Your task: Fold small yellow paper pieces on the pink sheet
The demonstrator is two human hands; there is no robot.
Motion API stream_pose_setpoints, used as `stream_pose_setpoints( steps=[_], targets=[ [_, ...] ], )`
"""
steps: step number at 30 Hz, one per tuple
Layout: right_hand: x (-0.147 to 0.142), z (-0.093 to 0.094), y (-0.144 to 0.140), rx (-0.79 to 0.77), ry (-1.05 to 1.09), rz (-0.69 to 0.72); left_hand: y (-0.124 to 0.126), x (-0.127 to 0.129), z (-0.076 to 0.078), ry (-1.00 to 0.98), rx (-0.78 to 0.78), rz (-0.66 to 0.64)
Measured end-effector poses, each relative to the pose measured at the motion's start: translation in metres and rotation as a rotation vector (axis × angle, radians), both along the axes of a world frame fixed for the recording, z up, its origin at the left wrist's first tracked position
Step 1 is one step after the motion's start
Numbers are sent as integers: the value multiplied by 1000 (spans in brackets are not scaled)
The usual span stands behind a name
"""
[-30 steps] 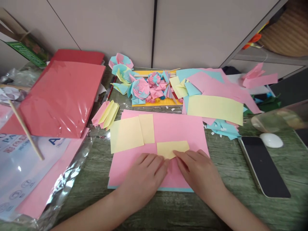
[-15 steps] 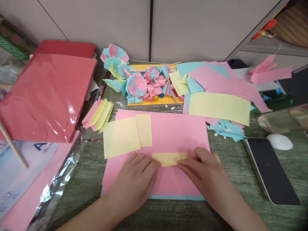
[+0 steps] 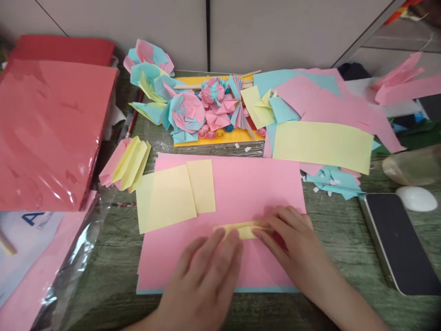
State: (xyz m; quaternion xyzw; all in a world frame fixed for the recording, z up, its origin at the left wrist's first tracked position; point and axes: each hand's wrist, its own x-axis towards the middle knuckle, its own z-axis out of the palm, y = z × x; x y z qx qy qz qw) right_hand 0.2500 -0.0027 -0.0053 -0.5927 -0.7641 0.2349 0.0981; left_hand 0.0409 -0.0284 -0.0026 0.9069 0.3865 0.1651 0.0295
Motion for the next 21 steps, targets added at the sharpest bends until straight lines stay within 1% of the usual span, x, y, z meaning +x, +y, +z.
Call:
stream_pose_setpoints(
  steps=[2, 7, 17, 21],
  targets=[
    [0, 0, 0, -6, -1, 8, -8, 7, -2, 59, 3, -56],
    [-1, 2, 1, -25, -9, 5, -15, 16, -7, 147, -52, -7],
    [-6, 0, 2, 23, -55, 6, -17, 12, -4, 231, -126, -27],
    [-6, -1, 2, 35, -74, 6, -15, 11, -3, 242, -127, -34]
  ],
)
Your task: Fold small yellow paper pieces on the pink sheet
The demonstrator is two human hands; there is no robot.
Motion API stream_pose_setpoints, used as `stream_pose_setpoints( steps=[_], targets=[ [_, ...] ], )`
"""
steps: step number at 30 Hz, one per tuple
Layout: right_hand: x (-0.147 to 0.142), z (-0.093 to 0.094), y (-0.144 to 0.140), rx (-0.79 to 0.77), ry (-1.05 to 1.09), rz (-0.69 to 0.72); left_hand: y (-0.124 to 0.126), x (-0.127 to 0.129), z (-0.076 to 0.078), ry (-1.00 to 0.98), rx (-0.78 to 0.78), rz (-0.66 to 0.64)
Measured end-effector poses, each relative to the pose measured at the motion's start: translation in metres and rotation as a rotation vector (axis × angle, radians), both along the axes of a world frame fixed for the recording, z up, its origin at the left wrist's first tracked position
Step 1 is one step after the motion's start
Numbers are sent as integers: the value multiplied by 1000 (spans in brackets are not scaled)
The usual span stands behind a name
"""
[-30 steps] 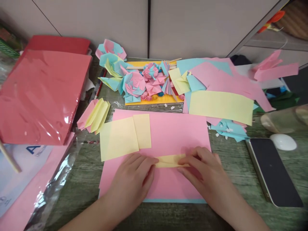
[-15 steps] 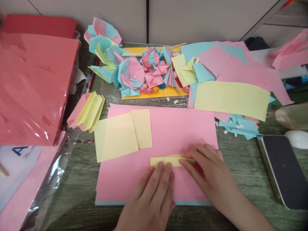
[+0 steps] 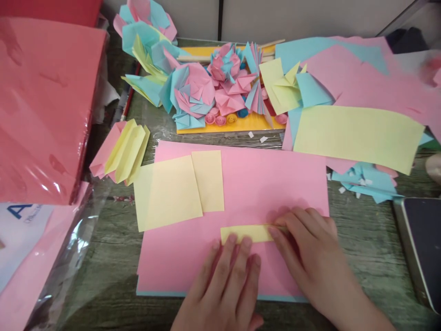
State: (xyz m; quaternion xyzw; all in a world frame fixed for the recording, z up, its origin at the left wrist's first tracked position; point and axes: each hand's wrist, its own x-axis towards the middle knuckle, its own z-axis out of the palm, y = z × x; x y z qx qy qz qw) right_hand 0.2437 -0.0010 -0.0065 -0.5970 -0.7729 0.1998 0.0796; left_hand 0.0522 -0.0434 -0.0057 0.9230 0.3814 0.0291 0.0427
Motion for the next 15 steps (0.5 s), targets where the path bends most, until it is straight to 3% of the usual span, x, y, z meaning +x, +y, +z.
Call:
stream_pose_setpoints(
  steps=[9, 15],
  targets=[
    [-2, -2, 0, 66, -46, 8, -11, 6, -6, -52, -21, 142],
    [0, -6, 1, 95, -78, 50, -13, 5, -3, 51, -50, 125]
  ],
)
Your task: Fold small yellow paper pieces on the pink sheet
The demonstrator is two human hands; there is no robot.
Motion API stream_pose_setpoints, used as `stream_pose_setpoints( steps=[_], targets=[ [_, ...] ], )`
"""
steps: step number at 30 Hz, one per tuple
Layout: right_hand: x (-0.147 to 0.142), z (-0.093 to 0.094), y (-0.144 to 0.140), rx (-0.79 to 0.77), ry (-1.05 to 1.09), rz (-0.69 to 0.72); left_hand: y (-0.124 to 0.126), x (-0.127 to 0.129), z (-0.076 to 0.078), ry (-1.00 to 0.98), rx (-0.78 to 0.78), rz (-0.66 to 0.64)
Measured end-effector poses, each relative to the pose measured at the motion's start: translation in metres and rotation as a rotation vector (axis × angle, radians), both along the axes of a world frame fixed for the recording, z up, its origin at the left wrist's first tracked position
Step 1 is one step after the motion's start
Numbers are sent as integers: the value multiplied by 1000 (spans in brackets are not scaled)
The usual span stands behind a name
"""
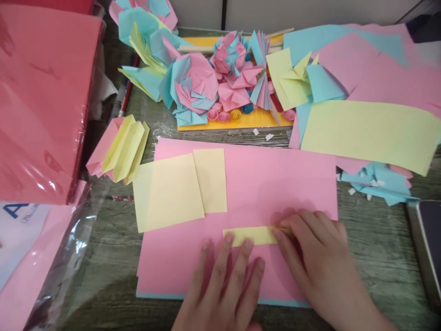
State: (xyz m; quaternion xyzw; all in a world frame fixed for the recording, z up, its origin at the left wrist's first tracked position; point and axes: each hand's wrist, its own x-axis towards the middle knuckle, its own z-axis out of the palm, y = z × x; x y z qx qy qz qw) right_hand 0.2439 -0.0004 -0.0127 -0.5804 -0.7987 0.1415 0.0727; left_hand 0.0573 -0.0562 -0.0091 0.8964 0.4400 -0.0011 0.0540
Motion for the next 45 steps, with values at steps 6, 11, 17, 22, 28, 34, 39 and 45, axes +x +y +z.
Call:
stream_pose_setpoints(
  steps=[6, 11, 17, 22, 28, 34, 39, 45],
  targets=[
    [-1, 2, -2, 6, -6, -25, -3, -2, -3, 10, 14, -9],
    [-4, 3, -1, 3, -20, -41, -5, -1, -5, 4, 32, 1],
    [-5, 2, -1, 20, -40, -46, -6, -1, -6, -8, 41, 6],
    [-5, 2, -1, 25, -59, -36, -7, 0, -7, -21, 43, 17],
    [-8, 0, -2, 81, -130, -17, -6, 1, -4, -37, 39, 46],
    [-8, -1, -2, 100, -157, -8, -7, 1, -4, -27, 65, 42],
    [-8, -2, -1, 100, -158, 2, -6, -1, -5, -28, 79, -12],
    [-8, -1, -3, 104, -163, 2, -5, 1, -6, -66, 71, 15]
  ],
)
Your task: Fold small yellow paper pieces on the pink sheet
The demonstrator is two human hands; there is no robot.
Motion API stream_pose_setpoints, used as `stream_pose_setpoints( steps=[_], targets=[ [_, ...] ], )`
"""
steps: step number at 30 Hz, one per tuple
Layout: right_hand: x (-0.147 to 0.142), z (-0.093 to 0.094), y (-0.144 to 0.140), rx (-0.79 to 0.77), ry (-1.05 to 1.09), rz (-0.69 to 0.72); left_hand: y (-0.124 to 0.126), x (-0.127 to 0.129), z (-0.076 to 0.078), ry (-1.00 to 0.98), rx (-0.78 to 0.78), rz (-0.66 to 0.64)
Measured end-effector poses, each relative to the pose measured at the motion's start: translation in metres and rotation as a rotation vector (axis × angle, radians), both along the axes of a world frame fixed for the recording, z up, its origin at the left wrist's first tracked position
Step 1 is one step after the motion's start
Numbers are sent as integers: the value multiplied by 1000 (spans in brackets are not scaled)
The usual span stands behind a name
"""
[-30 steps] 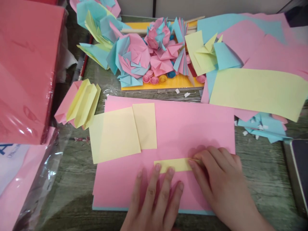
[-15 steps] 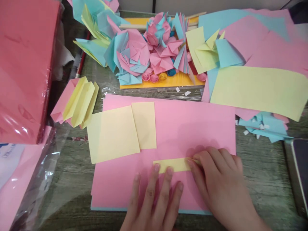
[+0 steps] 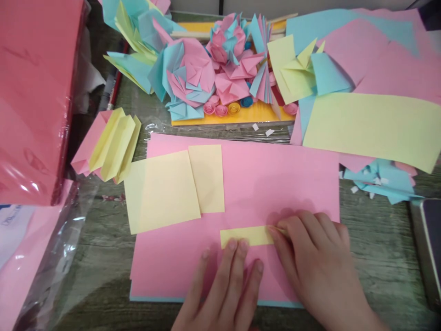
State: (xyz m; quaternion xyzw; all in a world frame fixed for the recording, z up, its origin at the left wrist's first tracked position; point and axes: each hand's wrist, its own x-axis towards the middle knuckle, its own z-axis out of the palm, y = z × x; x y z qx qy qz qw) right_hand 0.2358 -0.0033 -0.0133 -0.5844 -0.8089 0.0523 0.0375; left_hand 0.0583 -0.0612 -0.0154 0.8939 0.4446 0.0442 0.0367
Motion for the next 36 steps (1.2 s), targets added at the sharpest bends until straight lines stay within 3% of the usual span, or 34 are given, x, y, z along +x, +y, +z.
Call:
stream_pose_setpoints(
  steps=[25, 36],
  targets=[
    [-1, 3, -3, 16, -54, -115, 3, -1, -5, 103, -9, 20],
    [0, 4, -4, -9, -65, -157, 14, -4, -5, 32, -11, 41]
  ],
)
